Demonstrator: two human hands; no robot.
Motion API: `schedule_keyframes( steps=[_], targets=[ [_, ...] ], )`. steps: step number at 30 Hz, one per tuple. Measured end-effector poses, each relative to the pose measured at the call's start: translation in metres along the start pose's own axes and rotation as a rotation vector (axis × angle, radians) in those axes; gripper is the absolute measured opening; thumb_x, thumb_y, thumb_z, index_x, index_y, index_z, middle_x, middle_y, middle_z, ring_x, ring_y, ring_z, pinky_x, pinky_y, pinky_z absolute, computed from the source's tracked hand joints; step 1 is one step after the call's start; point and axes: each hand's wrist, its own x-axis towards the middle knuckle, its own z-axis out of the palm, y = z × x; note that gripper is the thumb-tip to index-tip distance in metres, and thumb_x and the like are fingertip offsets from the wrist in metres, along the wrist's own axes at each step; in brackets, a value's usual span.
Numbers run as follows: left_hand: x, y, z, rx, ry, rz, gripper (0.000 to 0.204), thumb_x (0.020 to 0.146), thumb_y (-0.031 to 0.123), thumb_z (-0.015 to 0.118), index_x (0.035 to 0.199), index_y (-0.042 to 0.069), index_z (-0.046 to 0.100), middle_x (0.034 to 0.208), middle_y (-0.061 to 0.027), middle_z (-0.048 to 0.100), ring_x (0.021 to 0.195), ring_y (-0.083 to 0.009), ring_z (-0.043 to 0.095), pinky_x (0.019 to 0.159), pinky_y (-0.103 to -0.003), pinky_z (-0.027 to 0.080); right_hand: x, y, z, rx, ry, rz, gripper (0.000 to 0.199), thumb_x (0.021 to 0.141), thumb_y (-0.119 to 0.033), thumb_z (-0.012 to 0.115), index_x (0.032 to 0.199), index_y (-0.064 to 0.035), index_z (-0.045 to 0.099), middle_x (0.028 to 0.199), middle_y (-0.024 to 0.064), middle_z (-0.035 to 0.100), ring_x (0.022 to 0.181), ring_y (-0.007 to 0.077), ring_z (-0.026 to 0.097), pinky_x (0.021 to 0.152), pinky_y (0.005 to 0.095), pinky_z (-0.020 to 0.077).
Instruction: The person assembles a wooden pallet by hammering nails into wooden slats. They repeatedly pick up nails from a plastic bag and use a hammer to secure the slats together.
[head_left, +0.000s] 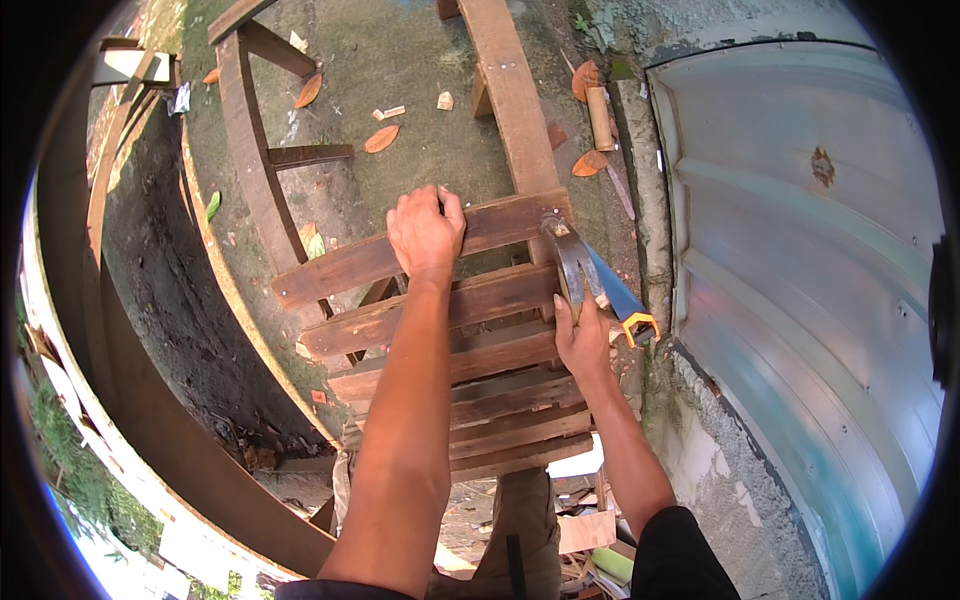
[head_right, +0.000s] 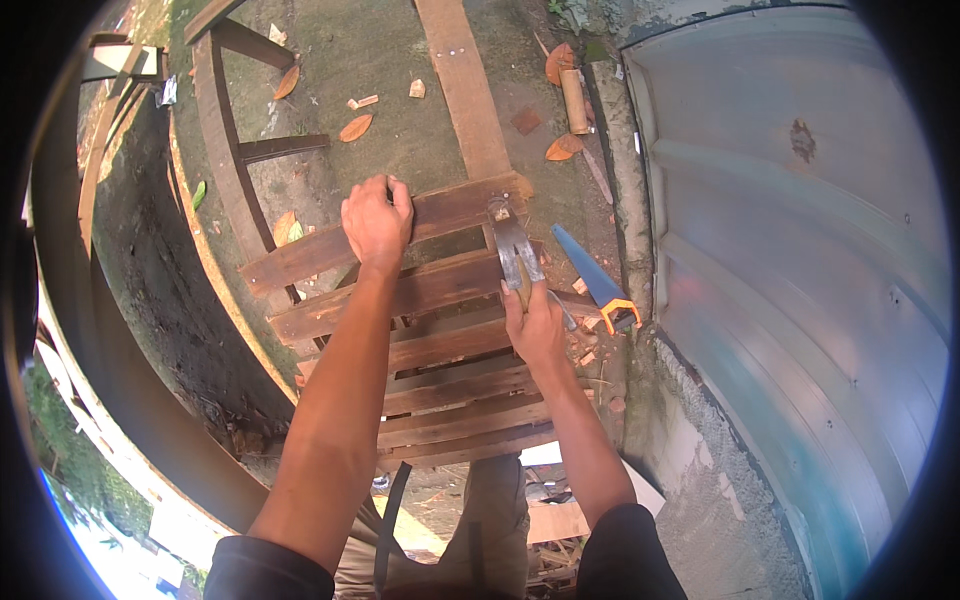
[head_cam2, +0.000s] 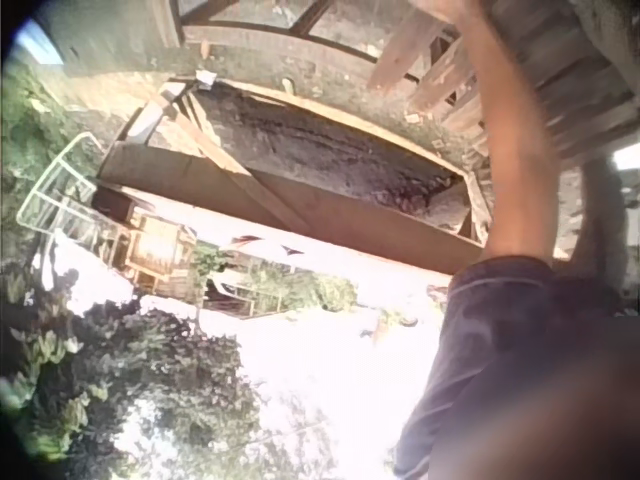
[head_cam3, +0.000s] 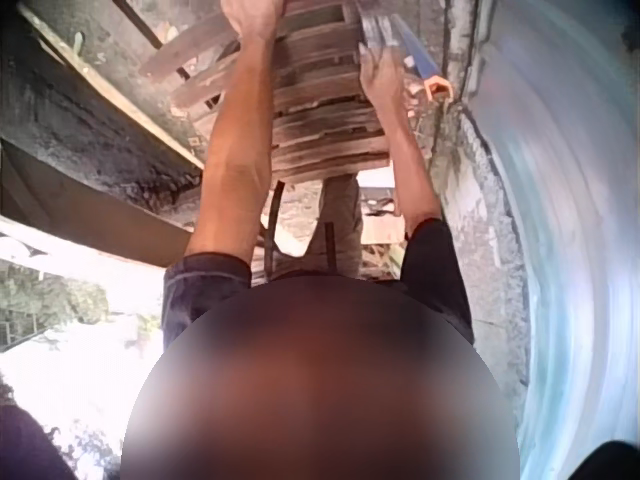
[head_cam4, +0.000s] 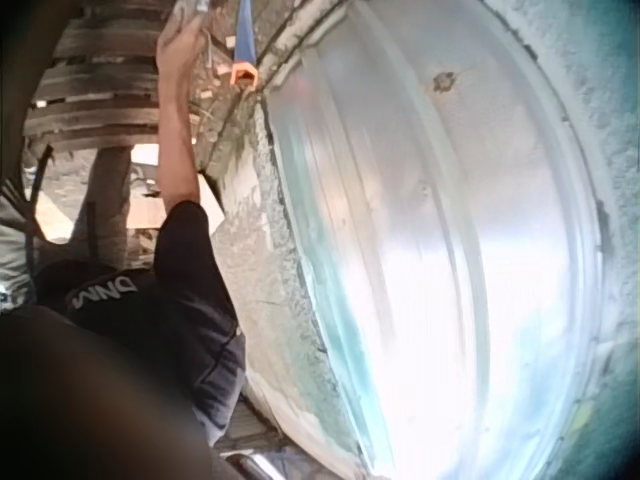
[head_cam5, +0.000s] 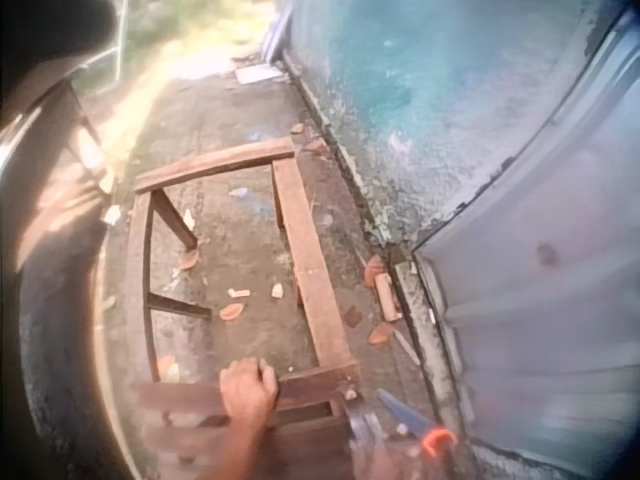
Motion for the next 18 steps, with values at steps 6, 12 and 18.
schedule_keyframes(
  steps=[6, 12, 18],
  targets=[
    [0.0, 0.004, 0.001, -0.041, -0.018, 0.036, 0.026, 0.093, 0.026, 0.059, 0.082, 0.004, 0.066, 0.084, -0.0155, 0.066, 0.087, -0.0345, 0.061, 0.082, -0.046, 0.046, -0.01, 0.01, 0.012, 0.078, 0.248, -0.435, 0.031, 0.098, -0.022, 0.063, 0.115, 0.0039, 0.058, 0.078, 0.0259, 0.068, 0.073, 0.0474, 0.068, 0.061, 0.0487, 0.0529],
    [0.002, -0.002, 0.007, -0.002, 0.052, 0.075, 0.025, 0.091, 0.024, 0.059, 0.078, 0.004, 0.065, 0.084, -0.0134, 0.067, 0.087, -0.033, 0.062, 0.08, -0.045, 0.045, -0.011, -0.008, -0.005, 0.178, 0.206, -0.25, 0.034, 0.098, -0.023, 0.064, 0.114, 0.0069, 0.061, 0.09, 0.0288, 0.069, 0.08, 0.0495, 0.068, 0.071, 0.0507, 0.054],
    [0.0, 0.004, 0.001, 0.011, 0.002, 0.047, 0.023, 0.09, 0.023, 0.06, 0.078, 0.004, 0.066, 0.085, -0.0138, 0.069, 0.087, -0.0325, 0.063, 0.079, -0.045, 0.046, -0.001, 0.001, -0.008, 0.153, 0.041, 0.006, 0.035, 0.097, -0.024, 0.063, 0.119, 0.0041, 0.06, 0.092, 0.0286, 0.068, 0.079, 0.0472, 0.068, 0.071, 0.0486, 0.0545]
  ],
)
